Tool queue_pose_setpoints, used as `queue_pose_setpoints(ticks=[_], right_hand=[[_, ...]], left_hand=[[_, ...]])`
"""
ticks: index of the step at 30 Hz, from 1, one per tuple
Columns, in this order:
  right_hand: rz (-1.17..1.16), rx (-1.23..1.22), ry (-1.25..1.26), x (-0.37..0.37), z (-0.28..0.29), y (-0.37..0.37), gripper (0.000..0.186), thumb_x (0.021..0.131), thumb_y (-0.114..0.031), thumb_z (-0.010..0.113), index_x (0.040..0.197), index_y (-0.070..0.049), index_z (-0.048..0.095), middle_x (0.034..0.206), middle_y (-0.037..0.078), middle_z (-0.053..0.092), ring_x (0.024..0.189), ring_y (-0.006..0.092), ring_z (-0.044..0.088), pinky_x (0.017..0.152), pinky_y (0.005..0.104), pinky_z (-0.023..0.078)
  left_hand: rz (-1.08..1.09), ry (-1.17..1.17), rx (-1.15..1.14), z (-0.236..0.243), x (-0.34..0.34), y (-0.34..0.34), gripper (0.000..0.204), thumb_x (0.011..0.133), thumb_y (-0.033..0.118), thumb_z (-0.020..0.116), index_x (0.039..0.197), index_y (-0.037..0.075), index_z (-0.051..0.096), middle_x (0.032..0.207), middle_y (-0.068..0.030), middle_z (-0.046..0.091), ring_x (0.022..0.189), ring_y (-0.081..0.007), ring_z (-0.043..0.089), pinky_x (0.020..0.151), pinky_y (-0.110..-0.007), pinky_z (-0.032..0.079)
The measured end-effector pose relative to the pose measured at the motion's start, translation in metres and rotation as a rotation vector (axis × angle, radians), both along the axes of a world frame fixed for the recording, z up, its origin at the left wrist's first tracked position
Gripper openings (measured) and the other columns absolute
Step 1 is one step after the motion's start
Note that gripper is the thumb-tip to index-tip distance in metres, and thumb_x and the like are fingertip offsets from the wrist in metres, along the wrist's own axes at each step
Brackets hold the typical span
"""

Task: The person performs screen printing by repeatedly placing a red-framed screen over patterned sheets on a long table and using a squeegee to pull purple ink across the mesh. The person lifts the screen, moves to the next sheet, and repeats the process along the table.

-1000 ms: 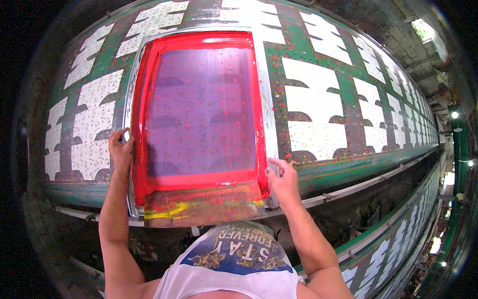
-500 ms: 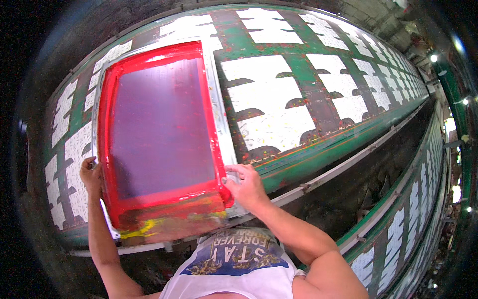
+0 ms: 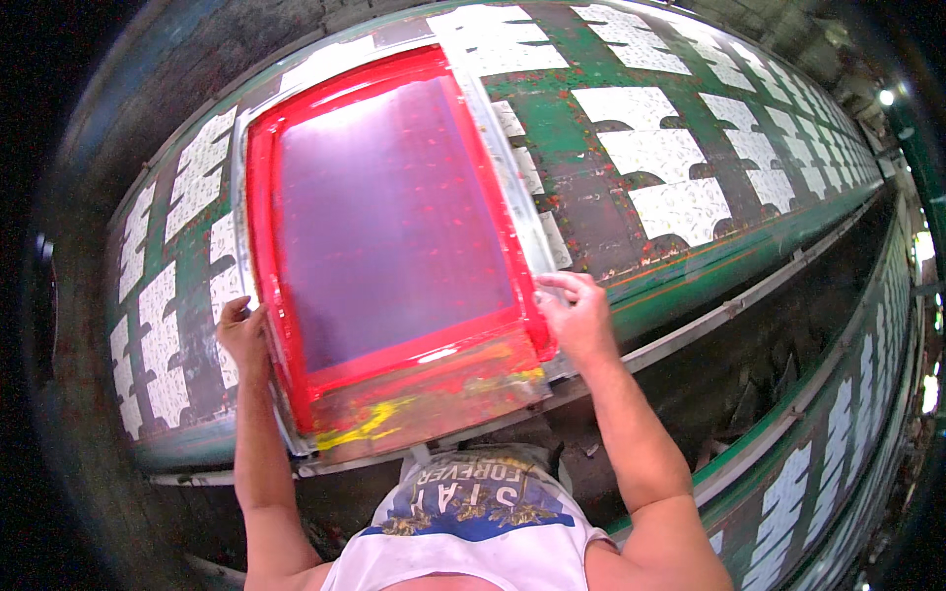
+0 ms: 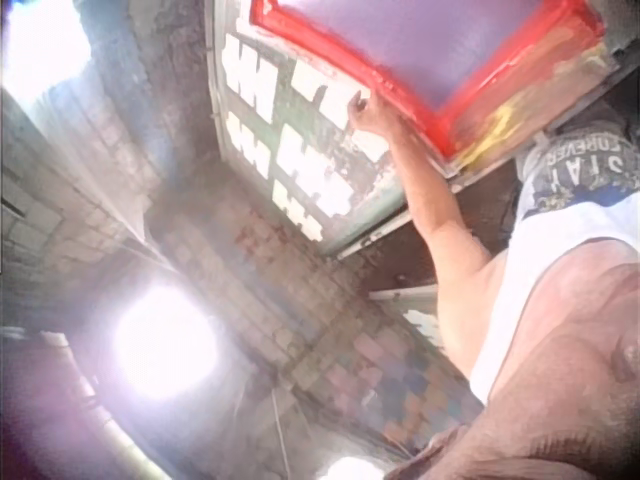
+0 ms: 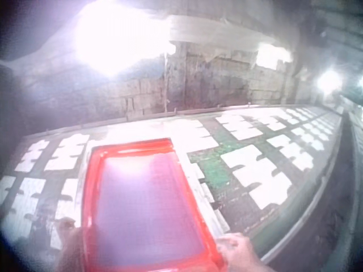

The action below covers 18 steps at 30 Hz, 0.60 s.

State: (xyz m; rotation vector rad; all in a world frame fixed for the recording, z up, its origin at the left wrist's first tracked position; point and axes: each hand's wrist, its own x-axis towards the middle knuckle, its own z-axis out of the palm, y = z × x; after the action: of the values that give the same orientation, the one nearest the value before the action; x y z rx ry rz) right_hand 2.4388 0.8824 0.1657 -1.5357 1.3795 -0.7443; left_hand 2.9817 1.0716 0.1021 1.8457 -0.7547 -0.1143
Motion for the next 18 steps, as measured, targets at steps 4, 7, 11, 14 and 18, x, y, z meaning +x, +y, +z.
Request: queue_pose_setpoints(ticks=[4, 7, 11, 14, 18], right_hand=[[-0.022, 0.043, -0.089, -0.064, -0.009, -0.031, 0.027, 0.097, 0.001, 0.075, 0.124, 0.004, 0.08, 0.121, 0.008, 0.077, 0.103, 0.0137, 0.075, 0.093, 0.0295, 0.059], [-0.021, -0.019, -0.026, -0.094, -0.019, -0.051, 0.03, 0.097, 0.001, 0.075, 0.127, 0.003, 0.079, 0.12, 0.006, 0.078, 0.103, 0.0126, 0.072, 0.095, 0.0298, 0.058], [0.001, 0.01, -0.062, -0.126, -0.019, -0.072, 0.031, 0.096, 0.004, 0.072, 0.127, 0.005, 0.078, 0.124, 0.011, 0.078, 0.107, 0.016, 0.075, 0.097, 0.0322, 0.06], [-0.024, 0.106, -0.094, -0.14, -0.013, -0.083, 0.036, 0.096, 0.006, 0.069, 0.132, 0.004, 0.076, 0.118, 0.007, 0.079, 0.099, 0.0111, 0.069, 0.094, 0.0283, 0.055], [-0.006, 0.077, -0.111, -0.148, -0.013, -0.085, 0.036, 0.096, 0.004, 0.071, 0.131, 0.005, 0.076, 0.12, 0.008, 0.077, 0.102, 0.0118, 0.068, 0.097, 0.0294, 0.054]], left_hand=[[0.037, 0.07, -0.038, -0.022, -0.069, -0.042, 0.026, 0.08, 0.001, 0.09, 0.104, 0.001, 0.078, 0.087, 0.0019, 0.069, 0.076, -0.0067, 0.059, 0.069, -0.025, 0.049], [0.019, -0.036, -0.119, -0.029, -0.099, -0.063, 0.029, 0.081, -0.001, 0.09, 0.106, -0.001, 0.075, 0.086, 0.0022, 0.068, 0.074, -0.0067, 0.058, 0.068, -0.024, 0.047], [0.141, -0.037, -0.011, -0.037, -0.132, -0.079, 0.028, 0.074, 0.009, 0.091, 0.098, 0.002, 0.077, 0.084, 0.0022, 0.065, 0.076, -0.0088, 0.057, 0.068, -0.028, 0.048], [0.098, -0.108, -0.015, -0.042, -0.145, -0.088, 0.027, 0.076, 0.005, 0.088, 0.1, 0.001, 0.077, 0.088, 0.0011, 0.067, 0.078, -0.0085, 0.059, 0.07, -0.028, 0.049], [0.103, 0.089, -0.03, -0.042, -0.148, -0.092, 0.021, 0.075, 0.004, 0.086, 0.095, 0.002, 0.079, 0.097, -0.0052, 0.069, 0.089, -0.0164, 0.068, 0.082, -0.033, 0.056]])
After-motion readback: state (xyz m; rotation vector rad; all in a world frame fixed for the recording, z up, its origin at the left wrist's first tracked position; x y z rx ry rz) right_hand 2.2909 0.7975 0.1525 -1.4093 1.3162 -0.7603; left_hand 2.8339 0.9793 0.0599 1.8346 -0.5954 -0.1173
